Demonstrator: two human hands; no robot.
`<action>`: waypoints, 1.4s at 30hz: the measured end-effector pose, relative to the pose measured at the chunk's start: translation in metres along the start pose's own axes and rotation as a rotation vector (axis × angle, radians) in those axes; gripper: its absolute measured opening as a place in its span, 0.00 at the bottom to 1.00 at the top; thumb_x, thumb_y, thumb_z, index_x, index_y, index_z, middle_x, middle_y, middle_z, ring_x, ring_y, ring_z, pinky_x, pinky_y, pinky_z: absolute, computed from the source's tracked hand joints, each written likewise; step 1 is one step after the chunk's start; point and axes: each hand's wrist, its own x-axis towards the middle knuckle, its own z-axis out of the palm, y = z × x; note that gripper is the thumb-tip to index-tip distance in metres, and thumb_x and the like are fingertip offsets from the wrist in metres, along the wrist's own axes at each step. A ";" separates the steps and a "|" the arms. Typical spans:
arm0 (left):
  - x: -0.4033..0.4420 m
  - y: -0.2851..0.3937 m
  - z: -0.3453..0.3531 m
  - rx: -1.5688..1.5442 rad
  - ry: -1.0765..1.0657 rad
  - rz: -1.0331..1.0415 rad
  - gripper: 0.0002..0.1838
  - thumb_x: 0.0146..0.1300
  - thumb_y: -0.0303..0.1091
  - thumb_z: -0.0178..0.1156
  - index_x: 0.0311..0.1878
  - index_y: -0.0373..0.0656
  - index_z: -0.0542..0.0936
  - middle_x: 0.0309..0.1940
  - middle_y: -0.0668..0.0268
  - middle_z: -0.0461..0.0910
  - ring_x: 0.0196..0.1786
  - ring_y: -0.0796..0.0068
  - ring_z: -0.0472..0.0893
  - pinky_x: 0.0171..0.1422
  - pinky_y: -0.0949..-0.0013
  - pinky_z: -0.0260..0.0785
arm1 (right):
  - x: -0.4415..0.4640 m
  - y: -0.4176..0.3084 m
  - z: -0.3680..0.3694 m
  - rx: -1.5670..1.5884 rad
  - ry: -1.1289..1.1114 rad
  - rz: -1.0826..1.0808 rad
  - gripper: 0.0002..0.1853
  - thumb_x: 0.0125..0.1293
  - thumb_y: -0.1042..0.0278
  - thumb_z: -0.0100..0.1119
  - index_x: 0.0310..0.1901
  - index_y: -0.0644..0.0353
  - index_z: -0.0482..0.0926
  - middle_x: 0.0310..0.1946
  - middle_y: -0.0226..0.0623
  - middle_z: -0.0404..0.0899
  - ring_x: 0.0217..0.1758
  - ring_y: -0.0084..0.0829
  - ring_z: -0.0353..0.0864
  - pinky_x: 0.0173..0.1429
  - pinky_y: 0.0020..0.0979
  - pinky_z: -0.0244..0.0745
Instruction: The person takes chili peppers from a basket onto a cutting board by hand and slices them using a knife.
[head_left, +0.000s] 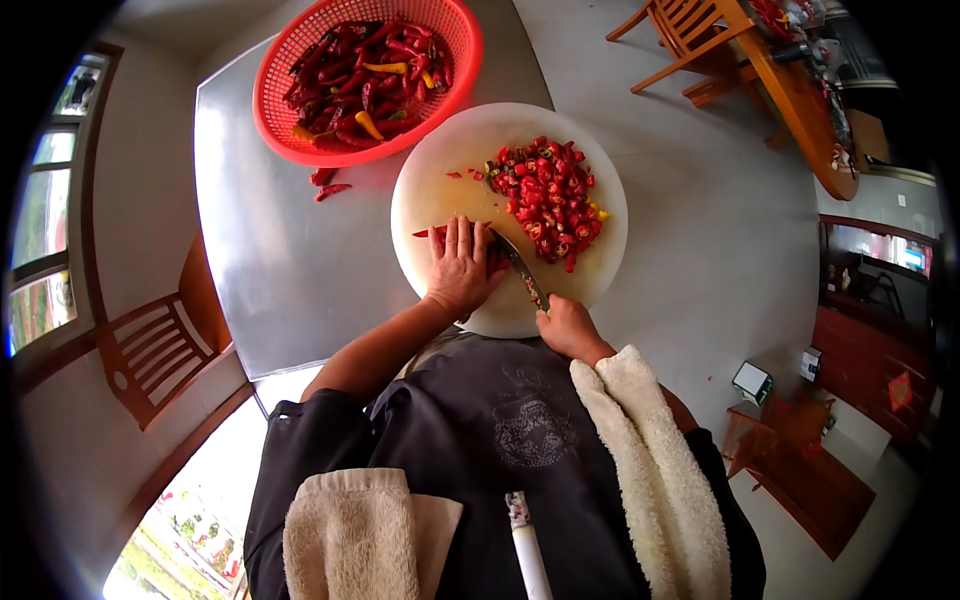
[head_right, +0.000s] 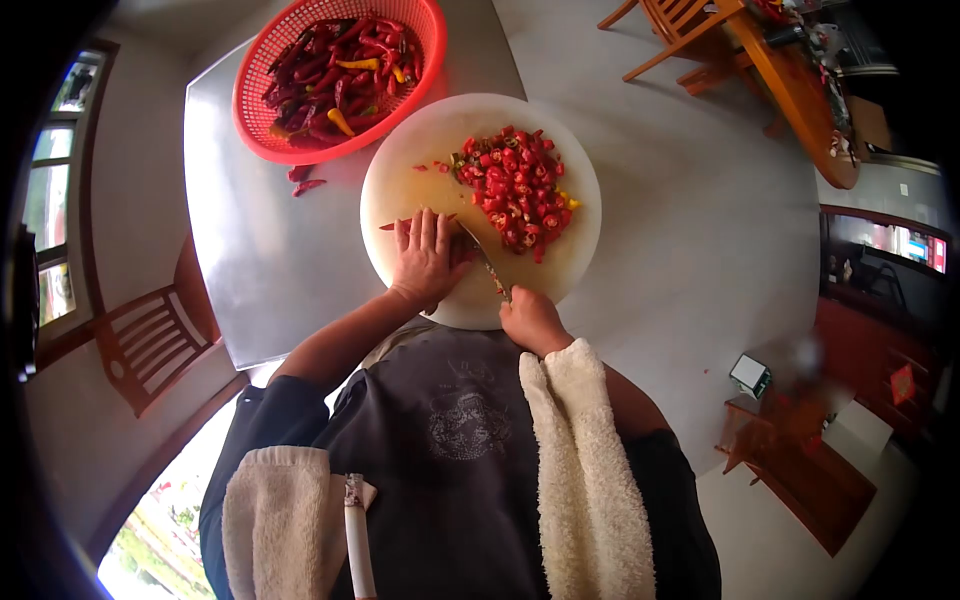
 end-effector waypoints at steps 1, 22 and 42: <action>-0.003 -0.003 -0.001 -0.027 -0.006 0.025 0.47 0.56 0.57 0.62 0.68 0.29 0.62 0.67 0.35 0.61 0.72 0.37 0.59 0.73 0.29 0.43 | 0.001 -0.001 0.004 0.002 0.022 0.008 0.12 0.61 0.64 0.59 0.34 0.68 0.78 0.29 0.58 0.80 0.36 0.59 0.81 0.45 0.51 0.76; 0.008 -0.016 -0.001 -0.005 0.003 0.181 0.39 0.51 0.48 0.63 0.59 0.24 0.67 0.53 0.43 0.69 0.55 0.47 0.70 0.59 0.48 0.61 | -0.006 -0.032 0.009 -0.073 0.160 -0.015 0.08 0.62 0.68 0.54 0.32 0.65 0.75 0.25 0.55 0.80 0.32 0.56 0.81 0.39 0.51 0.76; 0.009 -0.018 0.001 -0.051 0.017 0.197 0.35 0.53 0.46 0.63 0.57 0.27 0.69 0.53 0.41 0.70 0.55 0.44 0.71 0.58 0.44 0.64 | -0.001 -0.043 -0.018 -0.073 0.032 0.021 0.08 0.58 0.71 0.52 0.29 0.68 0.76 0.26 0.59 0.79 0.33 0.59 0.81 0.41 0.51 0.76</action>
